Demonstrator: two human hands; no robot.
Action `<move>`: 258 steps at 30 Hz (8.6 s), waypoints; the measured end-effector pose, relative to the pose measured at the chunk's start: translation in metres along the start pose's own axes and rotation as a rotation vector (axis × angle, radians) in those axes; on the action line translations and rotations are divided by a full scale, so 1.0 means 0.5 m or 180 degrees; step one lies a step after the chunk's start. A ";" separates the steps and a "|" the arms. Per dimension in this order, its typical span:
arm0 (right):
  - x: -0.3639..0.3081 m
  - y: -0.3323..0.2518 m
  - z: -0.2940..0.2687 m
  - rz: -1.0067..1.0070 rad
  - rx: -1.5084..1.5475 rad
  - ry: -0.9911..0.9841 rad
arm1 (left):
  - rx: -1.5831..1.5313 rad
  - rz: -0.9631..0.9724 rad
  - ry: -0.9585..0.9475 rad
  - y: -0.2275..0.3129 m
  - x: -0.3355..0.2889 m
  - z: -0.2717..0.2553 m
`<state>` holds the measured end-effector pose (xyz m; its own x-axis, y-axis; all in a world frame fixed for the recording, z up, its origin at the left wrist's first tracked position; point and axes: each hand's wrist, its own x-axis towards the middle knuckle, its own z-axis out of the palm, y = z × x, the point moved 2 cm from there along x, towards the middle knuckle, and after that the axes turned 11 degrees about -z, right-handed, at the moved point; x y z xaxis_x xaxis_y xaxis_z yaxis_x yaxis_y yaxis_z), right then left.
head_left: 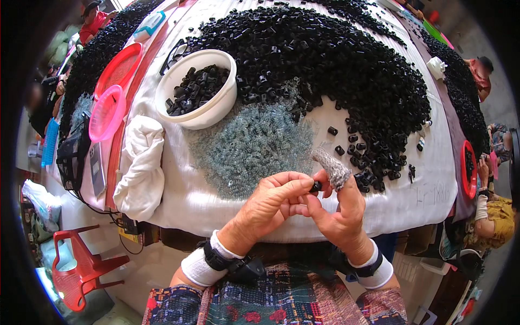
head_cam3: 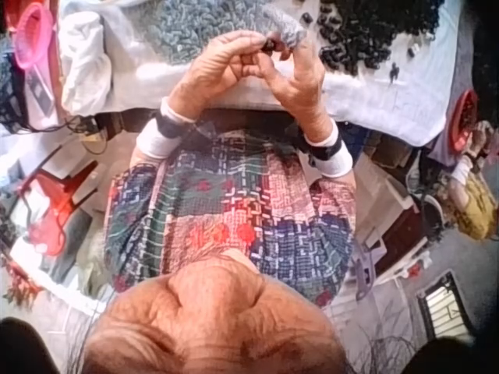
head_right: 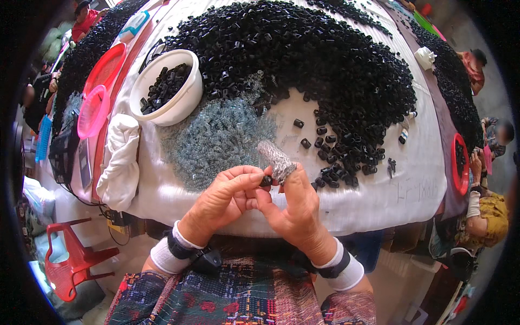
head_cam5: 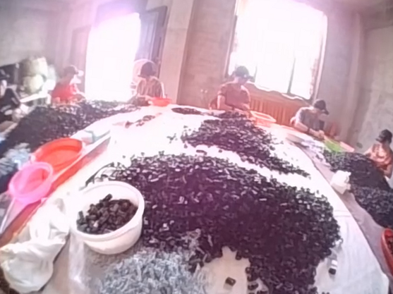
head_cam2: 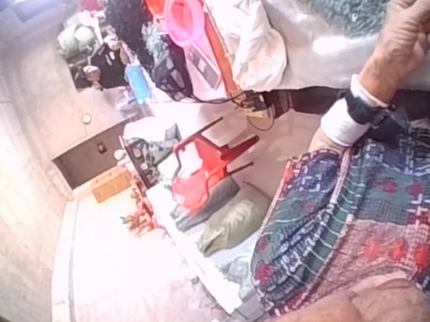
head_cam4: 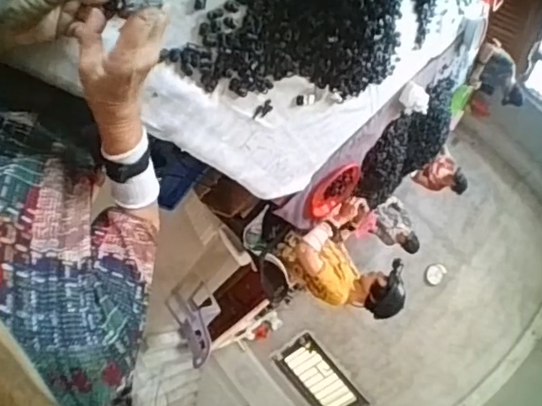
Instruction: Sort small black shoe components from a pile on a table.
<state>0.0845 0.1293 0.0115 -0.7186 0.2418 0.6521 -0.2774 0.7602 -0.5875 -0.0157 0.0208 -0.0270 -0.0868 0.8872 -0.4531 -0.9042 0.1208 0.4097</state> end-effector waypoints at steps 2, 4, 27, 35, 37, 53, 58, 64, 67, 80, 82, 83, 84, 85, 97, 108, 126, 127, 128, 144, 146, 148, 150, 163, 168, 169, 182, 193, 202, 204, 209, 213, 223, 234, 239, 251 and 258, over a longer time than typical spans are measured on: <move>-0.006 0.000 0.000 -0.0001 0.0030 0.0030 | 0.0038 0.0016 0.0062 0.003 -0.006 0.004; -0.008 0.001 -0.003 -0.0027 0.0075 0.0061 | 0.0085 0.0059 0.0130 0.008 -0.009 0.002; 0.014 -0.010 -0.056 -0.0599 -0.0887 -0.0152 | 0.0549 0.0070 0.0282 0.018 -0.041 0.009; -0.009 0.101 -0.177 0.1137 -0.1004 -0.0094 | 0.0560 -0.0007 -0.0107 0.016 -0.039 -0.003; 0.008 0.117 -0.176 0.1158 -0.0915 -0.0305 | 0.0674 -0.0139 -0.0215 0.013 -0.034 -0.001; 0.083 0.193 -0.145 0.0524 -0.0950 -0.0855 | 0.0836 -0.0401 -0.0239 0.016 -0.034 -0.005; 0.098 0.195 -0.157 0.0535 -0.1117 -0.0718 | 0.0869 -0.0428 -0.0297 0.019 -0.027 -0.004; 0.166 0.232 -0.139 -0.0145 -0.1407 -0.0989 | 0.0932 -0.0471 -0.0186 0.022 -0.028 0.004; 0.189 0.261 -0.123 0.0436 -0.1333 -0.1324 | 0.0915 -0.0435 -0.0197 0.022 -0.028 0.001; 0.063 0.186 -0.079 -0.1046 -0.1637 -0.1791 | 0.0962 -0.0525 -0.0178 0.018 -0.022 -0.001; 0.041 0.155 -0.096 -0.1080 -0.1684 -0.1935 | 0.0968 -0.0543 -0.0189 0.016 -0.018 -0.002; 0.034 0.144 -0.105 -0.1104 -0.1707 -0.1932 | 0.1001 -0.0529 -0.0204 0.016 -0.019 -0.003; 0.027 0.143 -0.113 -0.1109 -0.1694 -0.1930 | 0.1032 -0.0514 -0.0218 0.015 -0.021 -0.003; 0.020 0.143 -0.125 -0.1053 -0.1686 -0.1880 | 0.1032 -0.0515 -0.0221 0.015 -0.021 -0.002; 0.095 0.212 -0.101 -0.0431 -0.1113 -0.1417 | 0.1086 -0.0462 -0.0185 0.013 -0.024 0.002; 0.058 0.158 -0.138 -0.0051 -0.0829 -0.0907 | 0.0852 -0.0489 -0.0327 0.016 -0.020 -0.006; 0.070 0.165 -0.062 -0.0697 -0.1173 -0.1833 | 0.0483 0.0093 -0.0011 0.026 -0.027 -0.018; 0.072 0.161 -0.059 -0.0613 -0.1133 -0.1891 | 0.0481 0.0096 0.0001 0.027 -0.029 -0.016; 0.073 0.162 -0.057 -0.0615 -0.1119 -0.1891 | 0.0538 0.0188 0.0127 0.029 -0.030 -0.013; 0.066 0.018 -0.059 0.0009 0.0176 -0.0588 | 0.0995 0.0831 0.0433 0.014 -0.016 0.023; 0.051 0.019 -0.059 -0.0035 0.0110 -0.0673 | 0.1134 0.0914 0.0534 0.010 -0.020 0.027; 0.046 0.013 -0.056 -0.0048 0.0104 -0.0607 | 0.1277 0.0989 0.0635 0.005 -0.021 0.028; 0.042 0.010 -0.051 -0.0054 0.0093 -0.0538 | 0.1301 0.1080 0.0584 0.000 -0.020 0.028; 0.023 0.012 -0.031 0.0002 0.0087 -0.0381 | 0.1318 0.1064 0.0625 -0.006 -0.021 0.017; 0.023 0.000 -0.017 0.0444 0.0369 -0.0067 | 0.1323 0.1145 0.0628 -0.006 -0.023 0.010; 0.022 0.003 -0.015 0.0406 0.0354 -0.0029 | 0.1325 0.1153 0.0629 -0.005 -0.024 0.010; 0.014 0.008 -0.005 -0.0207 -0.0124 -0.0383 | 0.1249 0.0838 0.0892 0.000 -0.025 0.012; 0.007 -0.004 -0.001 -0.0166 -0.0163 -0.0265 | 0.1094 0.0745 0.0890 -0.008 -0.020 0.008; 0.025 -0.001 -0.001 -0.0368 -0.0233 -0.0556 | 0.0388 0.0400 0.0554 0.009 -0.030 0.013; 0.022 0.000 0.003 -0.0475 -0.0352 -0.0631 | 0.0442 0.0365 0.0503 0.008 -0.028 0.009; 0.018 0.000 0.007 -0.0551 -0.0405 -0.0631 | 0.0551 0.0359 0.0478 0.009 -0.024 0.010; 0.017 -0.001 0.013 -0.0566 -0.0502 -0.0585 | 0.0622 0.0369 0.0633 0.003 -0.019 0.002; 0.019 0.002 0.007 -0.0469 -0.0583 -0.0611 | 0.0809 0.0397 0.0716 0.000 -0.015 -0.001; 0.015 0.016 0.002 -0.0383 -0.0398 -0.0412 | 0.0661 0.0191 0.0672 0.010 -0.019 -0.002; 0.016 0.013 -0.015 -0.0569 -0.0469 -0.0463 | 0.0762 0.0002 0.0292 0.011 -0.022 0.014; 0.037 0.080 -0.110 0.0439 -0.0811 -0.0233 | 0.0701 0.0707 0.0629 0.090 -0.050 0.014; 0.048 0.130 -0.109 -0.0195 -0.1322 -0.0854 | -0.0009 0.1418 0.0721 0.254 -0.076 -0.040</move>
<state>0.0838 0.2172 0.0153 -0.8629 0.0669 0.5009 -0.0859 0.9574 -0.2759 -0.1358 -0.0068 0.0264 -0.5532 0.7333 -0.3952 -0.7596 -0.2494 0.6006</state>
